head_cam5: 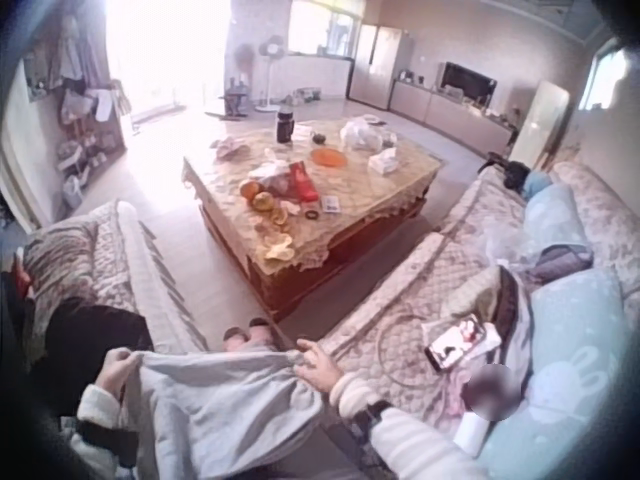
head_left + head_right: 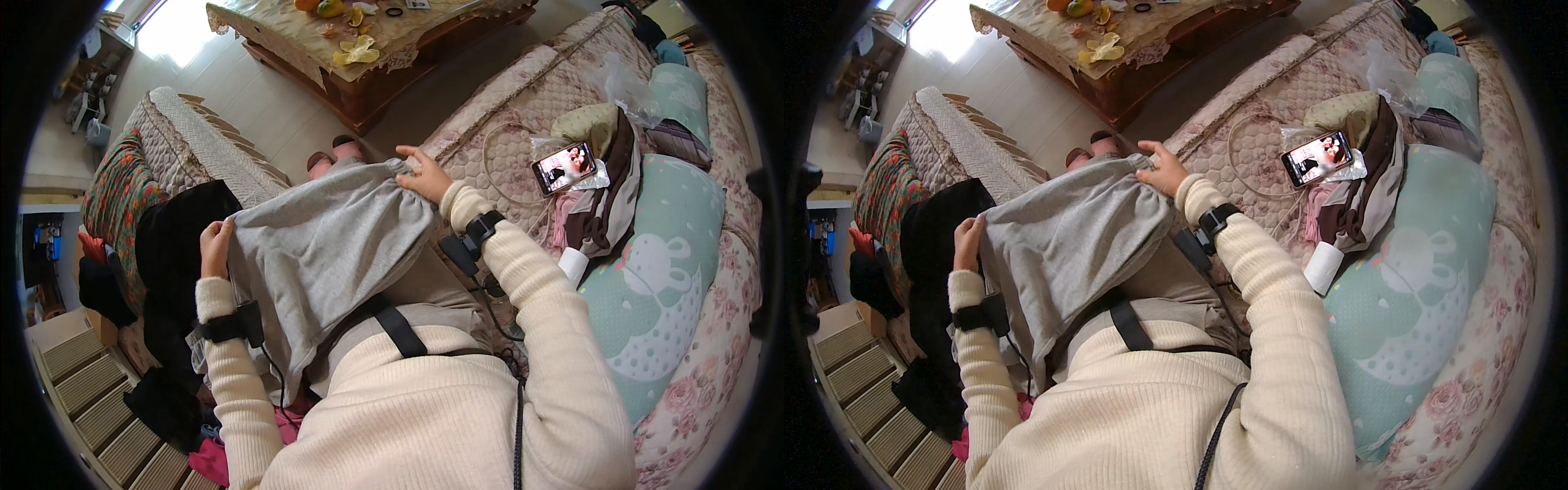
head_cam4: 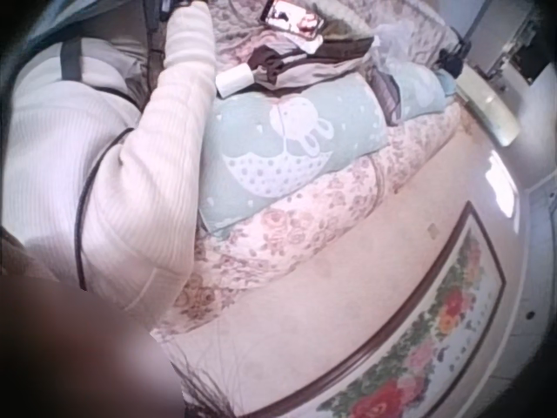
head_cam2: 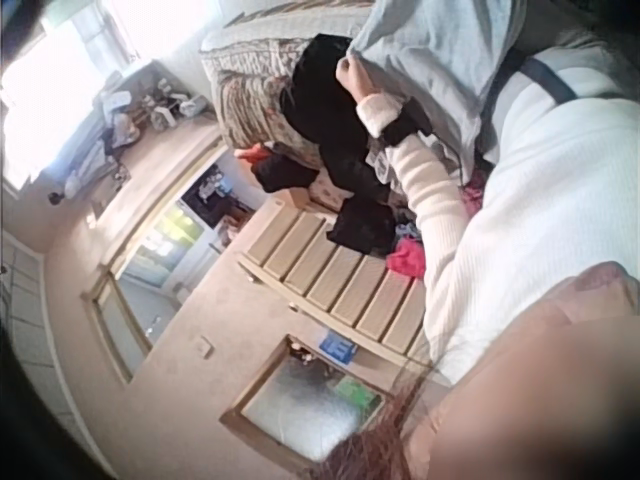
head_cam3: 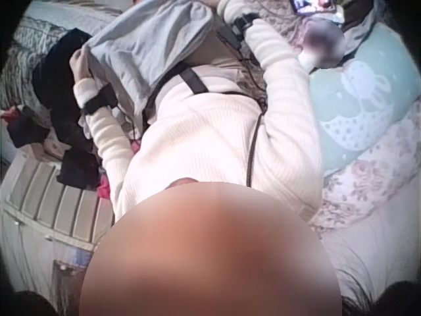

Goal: The person folds several garments on a sofa, including a pink top, a grey pair of sweatpants, and a black pair of pants. Each item is smoothed, folded in half, and then folded again before being placed on a growing stack.

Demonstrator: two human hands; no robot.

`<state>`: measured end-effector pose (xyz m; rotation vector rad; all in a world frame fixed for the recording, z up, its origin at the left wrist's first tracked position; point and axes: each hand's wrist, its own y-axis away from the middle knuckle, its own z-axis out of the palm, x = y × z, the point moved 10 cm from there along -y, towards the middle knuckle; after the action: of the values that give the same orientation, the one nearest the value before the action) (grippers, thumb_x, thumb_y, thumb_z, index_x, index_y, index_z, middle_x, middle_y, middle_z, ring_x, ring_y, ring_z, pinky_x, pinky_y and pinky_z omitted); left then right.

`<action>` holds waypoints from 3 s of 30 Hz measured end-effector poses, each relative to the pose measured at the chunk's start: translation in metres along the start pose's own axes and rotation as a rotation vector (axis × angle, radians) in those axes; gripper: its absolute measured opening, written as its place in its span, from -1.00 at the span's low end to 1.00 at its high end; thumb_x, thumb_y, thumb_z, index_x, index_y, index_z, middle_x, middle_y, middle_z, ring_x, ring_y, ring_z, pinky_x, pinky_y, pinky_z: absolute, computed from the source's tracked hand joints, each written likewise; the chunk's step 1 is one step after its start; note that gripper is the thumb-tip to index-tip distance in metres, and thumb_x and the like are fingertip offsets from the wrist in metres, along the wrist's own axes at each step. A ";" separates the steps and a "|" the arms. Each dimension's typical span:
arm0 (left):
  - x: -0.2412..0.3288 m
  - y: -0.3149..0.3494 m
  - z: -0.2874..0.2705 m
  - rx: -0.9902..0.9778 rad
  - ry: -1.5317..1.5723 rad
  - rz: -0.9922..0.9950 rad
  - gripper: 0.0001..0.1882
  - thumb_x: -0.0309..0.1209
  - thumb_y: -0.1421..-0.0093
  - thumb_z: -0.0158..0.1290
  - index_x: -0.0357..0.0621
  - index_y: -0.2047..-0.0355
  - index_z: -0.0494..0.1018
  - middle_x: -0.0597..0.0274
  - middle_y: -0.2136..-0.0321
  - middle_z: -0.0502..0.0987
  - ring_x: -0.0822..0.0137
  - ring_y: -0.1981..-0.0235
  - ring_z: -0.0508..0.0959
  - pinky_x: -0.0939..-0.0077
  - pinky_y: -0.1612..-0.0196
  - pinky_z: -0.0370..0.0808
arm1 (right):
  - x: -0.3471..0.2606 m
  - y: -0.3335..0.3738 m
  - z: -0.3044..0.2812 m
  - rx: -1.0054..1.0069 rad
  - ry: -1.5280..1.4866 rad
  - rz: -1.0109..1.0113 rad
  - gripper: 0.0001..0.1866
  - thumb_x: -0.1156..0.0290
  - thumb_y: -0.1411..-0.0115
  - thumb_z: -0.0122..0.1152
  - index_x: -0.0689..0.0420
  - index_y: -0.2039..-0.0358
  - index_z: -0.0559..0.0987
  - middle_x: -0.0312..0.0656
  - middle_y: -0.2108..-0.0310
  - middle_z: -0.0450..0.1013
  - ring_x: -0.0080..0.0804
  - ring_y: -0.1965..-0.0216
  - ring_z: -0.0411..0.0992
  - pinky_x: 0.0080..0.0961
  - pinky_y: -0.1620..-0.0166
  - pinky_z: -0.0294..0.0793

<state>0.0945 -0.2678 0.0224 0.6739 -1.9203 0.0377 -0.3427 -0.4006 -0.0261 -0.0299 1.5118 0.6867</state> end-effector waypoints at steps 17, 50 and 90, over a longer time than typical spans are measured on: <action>-0.064 -0.004 0.023 0.063 -0.100 0.047 -0.69 -0.21 -0.26 0.09 -0.24 0.43 0.49 0.44 0.57 0.44 0.59 0.52 0.33 0.63 0.40 0.32 | -0.002 -0.025 0.009 0.092 1.039 0.229 -0.23 -0.20 0.05 0.23 0.36 0.17 0.59 0.22 0.10 0.48 0.09 0.01 0.43 -0.26 -0.08 0.40; 0.008 0.031 0.042 0.086 -0.052 0.071 -0.74 -0.23 -0.20 0.10 -0.20 0.35 0.52 0.25 0.52 0.56 0.45 0.46 0.50 0.48 0.33 0.45 | -0.153 0.089 0.010 -0.168 -0.350 -0.015 -0.74 0.36 -0.16 0.17 0.22 0.19 0.53 -0.23 0.34 0.53 -0.48 0.39 0.49 -0.54 0.27 0.52; -0.148 0.214 -0.142 -0.279 -1.091 -0.455 -0.60 -0.23 -0.07 0.00 -0.10 0.10 0.51 -0.06 0.18 0.56 -0.02 0.09 0.53 0.06 0.03 0.35 | 0.009 0.084 -0.304 0.394 0.879 0.020 -0.50 0.44 0.02 0.30 0.30 0.03 0.45 -0.10 0.16 0.50 -0.35 0.18 0.44 -0.43 0.03 0.39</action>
<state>0.1554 0.0224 0.0175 1.0361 -2.6342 -1.0560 -0.6524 -0.4589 -0.0305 -0.0165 2.4747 0.3801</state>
